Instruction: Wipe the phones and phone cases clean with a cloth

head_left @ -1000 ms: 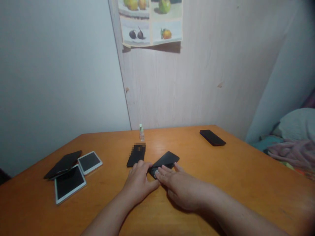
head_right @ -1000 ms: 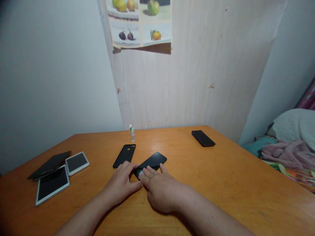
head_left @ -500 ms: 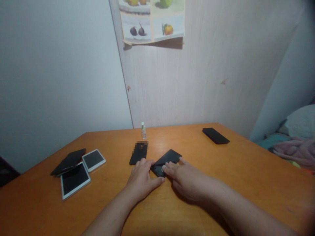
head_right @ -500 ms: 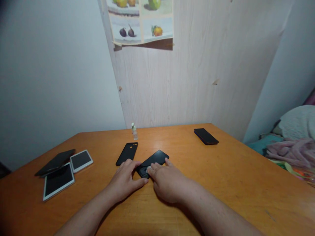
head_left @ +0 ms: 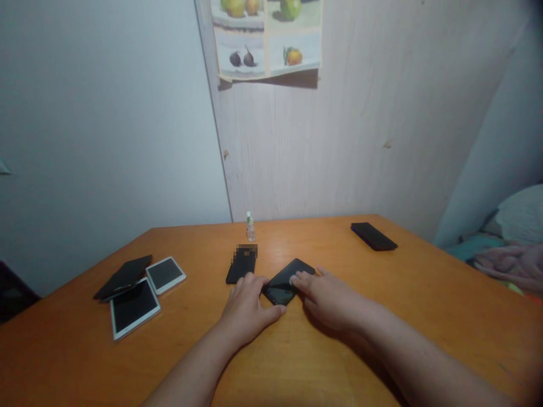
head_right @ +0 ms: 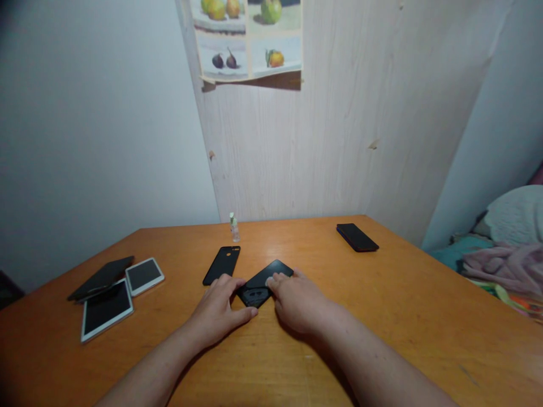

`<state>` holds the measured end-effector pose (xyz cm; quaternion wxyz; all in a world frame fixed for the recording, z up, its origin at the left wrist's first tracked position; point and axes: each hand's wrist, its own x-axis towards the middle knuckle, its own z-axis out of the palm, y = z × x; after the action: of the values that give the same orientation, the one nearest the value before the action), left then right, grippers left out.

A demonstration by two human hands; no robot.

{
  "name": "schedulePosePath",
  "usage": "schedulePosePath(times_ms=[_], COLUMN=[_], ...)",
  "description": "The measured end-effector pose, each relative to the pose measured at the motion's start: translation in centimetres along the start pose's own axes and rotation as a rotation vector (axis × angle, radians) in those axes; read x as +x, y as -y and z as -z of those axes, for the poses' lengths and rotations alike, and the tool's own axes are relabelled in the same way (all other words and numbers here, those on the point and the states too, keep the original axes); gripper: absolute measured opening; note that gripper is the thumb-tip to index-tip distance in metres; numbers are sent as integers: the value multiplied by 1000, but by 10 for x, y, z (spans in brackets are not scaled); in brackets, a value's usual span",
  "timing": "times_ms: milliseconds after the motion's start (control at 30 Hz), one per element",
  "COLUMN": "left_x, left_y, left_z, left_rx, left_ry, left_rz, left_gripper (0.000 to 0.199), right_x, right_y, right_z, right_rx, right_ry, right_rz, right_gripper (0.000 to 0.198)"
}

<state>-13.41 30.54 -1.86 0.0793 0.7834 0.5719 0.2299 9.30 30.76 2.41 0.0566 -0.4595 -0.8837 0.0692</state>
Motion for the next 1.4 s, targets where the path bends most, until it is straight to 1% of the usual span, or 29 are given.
schedulePosePath(times_ms=[67,100,133,200,300,333,367,400,500,533,567,600,633,733,767,800,833,867,933,967,1000,1033,1067,1167,1200,1233,1267,1367,1400], left_x=[0,0,0,0,0,0,0,0,1,1,1,1,1,1,1,1,1,1,1,1,1,1,1,0,0,0,0,0,0], left_y=[-1,-1,-1,-1,-1,-1,-1,-2,-5,-5,-5,-5,-5,-2,-2,-1,-1,-2,-3,-4,-5,-5,-5,-5,-4,-4,-4,-6,-6], left_z=[1,1,1,0,0,0,1,1,4,4,4,4,3,1,0,0,1,1,3,4,4,4,4,3,3,3,3,5,6], left_rx=[2,3,5,8,10,11,12,13,12,10,9,6,4,-1,-1,0,2,4,5,5,4,3,1,2,6,10,13,11,10], left_ry=[0,0,-1,-2,-2,1,5,8,18,19,19,17,14,2,0,1,2,6,15,19,21,22,21,17,15,13,11,11,16], left_rz=[1,3,6,9,4,4,6,9,12,10,9,8,5,-8,-12,-12,-10,-6,1,3,4,5,4,3,2,1,-1,-4,1], left_gripper=[58,58,58,58,57,57,58,58,57,56,55,55,55,51,50,50,50,52,54,55,54,55,55,56,56,56,55,54,54], right_x=[6,7,6,2,-6,-7,-6,-4,4,6,6,5,2,-9,-11,-11,-10,-7,0,3,5,6,6,2,2,3,5,12,13], right_y=[-10,-12,-11,-2,12,12,10,6,-11,-13,-12,-9,-3,18,21,22,19,14,1,-4,-7,-8,-6,3,5,4,2,-10,-12], right_z=[-1,-2,-2,-2,0,1,2,2,2,2,1,1,1,1,1,2,2,2,0,-1,-2,-3,-5,-9,-10,-11,-11,-11,-11], right_rx=[-49,-62,-65,-32,74,95,95,77,-20,-46,-63,-68,-63,20,48,65,64,47,-11,-34,-48,-44,-23,91,119,130,124,70,63], right_ry=[-45,-58,-59,-30,42,50,43,29,-34,-48,-54,-52,-43,10,20,25,21,12,-27,-50,-65,-69,-64,-11,2,5,0,-40,-43], right_rz=[-132,-159,-152,-54,157,186,174,123,-120,-169,-180,-151,-93,148,198,214,189,129,-47,-117,-152,-142,-95,125,157,149,103,-138,-186], right_gripper=[50,49,50,53,55,54,52,50,44,44,45,46,48,52,52,51,49,48,46,46,46,46,46,48,49,48,48,50,51])
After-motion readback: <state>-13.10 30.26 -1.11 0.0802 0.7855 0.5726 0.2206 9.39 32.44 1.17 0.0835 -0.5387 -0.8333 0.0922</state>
